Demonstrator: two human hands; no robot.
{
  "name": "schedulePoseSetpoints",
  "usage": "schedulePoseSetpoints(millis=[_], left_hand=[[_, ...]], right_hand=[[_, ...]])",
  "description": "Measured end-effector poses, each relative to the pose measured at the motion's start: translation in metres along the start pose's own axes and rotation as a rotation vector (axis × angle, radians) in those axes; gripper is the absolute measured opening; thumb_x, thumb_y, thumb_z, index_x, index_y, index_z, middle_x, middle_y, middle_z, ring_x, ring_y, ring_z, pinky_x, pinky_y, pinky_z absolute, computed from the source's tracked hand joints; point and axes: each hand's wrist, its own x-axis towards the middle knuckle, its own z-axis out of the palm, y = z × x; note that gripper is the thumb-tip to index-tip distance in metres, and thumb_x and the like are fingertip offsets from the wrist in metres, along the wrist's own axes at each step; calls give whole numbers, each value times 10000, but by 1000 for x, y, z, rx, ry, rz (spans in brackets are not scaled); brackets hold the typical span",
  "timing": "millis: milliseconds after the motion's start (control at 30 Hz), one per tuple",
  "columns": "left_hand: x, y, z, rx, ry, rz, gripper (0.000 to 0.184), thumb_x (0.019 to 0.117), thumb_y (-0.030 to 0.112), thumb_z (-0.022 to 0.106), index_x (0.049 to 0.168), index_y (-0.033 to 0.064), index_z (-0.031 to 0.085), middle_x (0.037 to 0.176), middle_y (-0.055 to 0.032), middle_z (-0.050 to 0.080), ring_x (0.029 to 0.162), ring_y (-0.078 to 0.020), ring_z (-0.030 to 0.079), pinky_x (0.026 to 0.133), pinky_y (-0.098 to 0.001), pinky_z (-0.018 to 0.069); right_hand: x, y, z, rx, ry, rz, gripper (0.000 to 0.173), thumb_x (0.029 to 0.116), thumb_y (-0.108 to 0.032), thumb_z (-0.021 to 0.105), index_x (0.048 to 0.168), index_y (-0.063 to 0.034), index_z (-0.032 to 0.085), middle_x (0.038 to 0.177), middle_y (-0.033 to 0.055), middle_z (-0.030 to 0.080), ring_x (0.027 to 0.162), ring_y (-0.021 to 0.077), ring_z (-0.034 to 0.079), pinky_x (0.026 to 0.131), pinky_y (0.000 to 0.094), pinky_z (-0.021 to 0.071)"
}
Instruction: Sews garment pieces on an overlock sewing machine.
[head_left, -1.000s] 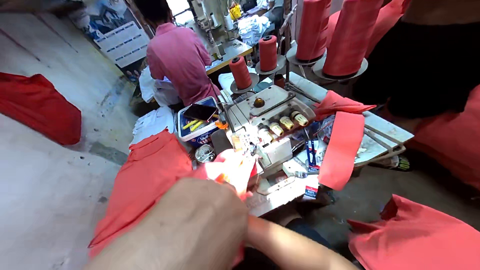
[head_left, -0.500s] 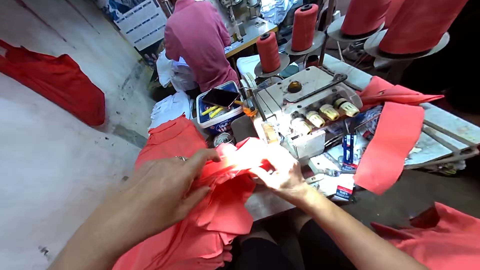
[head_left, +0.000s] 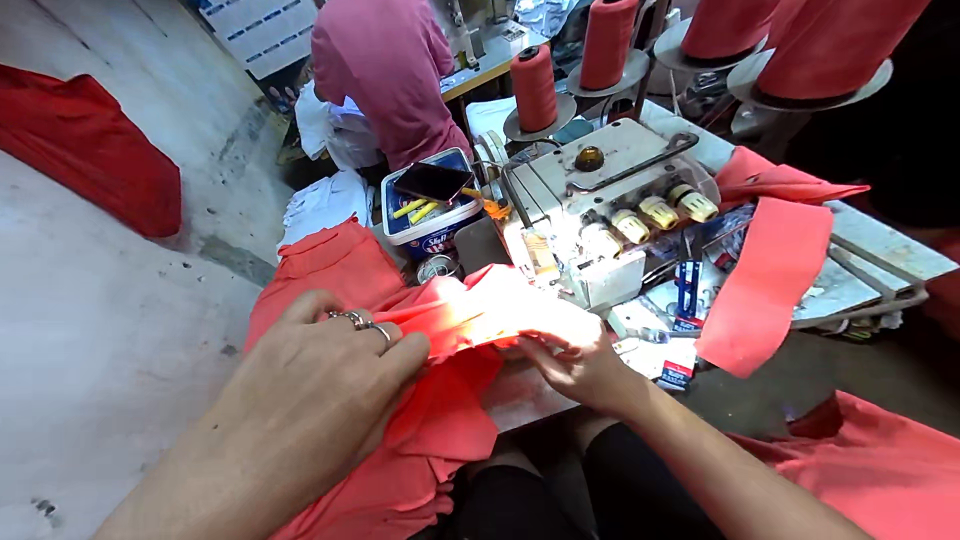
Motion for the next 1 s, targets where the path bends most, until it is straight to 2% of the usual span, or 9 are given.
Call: schedulePoseSetpoints(millis=[200,267,367,467,500,600,667,800,1000], left_hand=[[0,6,-4,-8,26,-20,347,1070,277,412,834,174,645,603,11,548,633,-192,616,975,-598,389],[-1,7,-5,-6,27,-24,327,1064,264,414,847,182,645,614,12,545,672,-194,628,1011,-634,348],[0,9,-8,21,52,-32,328,1069,267,426,849,189,657,624,11,561,760,-212,662,1032,-667,317],[5,9,-12,5,74,-39,319,1080,273,438,879,190,671,638,12,578,802,-205,661,1058,-626,314],[8,9,-13,-16,80,-30,315,1081,275,446,883,181,672,626,6,565,737,-203,629,1004,-568,351],[20,8,-12,-48,101,3,328,1069,328,463,935,164,714,601,10,574,580,-171,564,680,-393,422],[26,9,-1,-36,114,-4,400,1038,412,459,917,142,729,599,-2,588,553,-186,573,578,-372,428],[34,6,22,-26,73,2,462,980,466,463,709,137,642,570,-4,538,530,-185,577,514,-361,427],[43,6,37,-58,75,-18,408,957,406,508,686,129,637,564,-10,542,526,-180,577,509,-346,417]], right_hand=[[8,3,4,88,28,114,224,960,-196,649,992,4,746,800,62,705,699,46,609,687,180,505],[11,2,5,97,28,124,213,955,-175,656,1025,-3,760,833,59,723,728,32,631,717,165,519],[15,5,8,125,60,89,171,947,-157,675,942,-24,782,875,68,747,832,46,674,804,190,532],[18,5,3,242,65,134,132,929,-123,688,925,-20,770,941,51,732,915,7,659,858,164,531],[18,2,-2,315,48,188,111,923,-80,675,925,-2,754,940,29,714,884,-32,643,821,130,536],[8,-12,-27,473,-85,419,104,932,-40,614,904,-15,711,874,-63,695,786,-100,616,725,89,526],[-10,-16,-38,503,-133,532,87,943,-61,609,906,-51,687,834,-104,662,730,-109,587,674,81,503],[-48,-16,-43,509,-79,546,66,937,-75,638,939,-75,704,891,-112,691,795,-105,616,730,84,530],[-57,-4,-39,501,-51,508,50,943,-91,648,923,-71,689,889,-100,676,819,-107,607,744,74,518]])
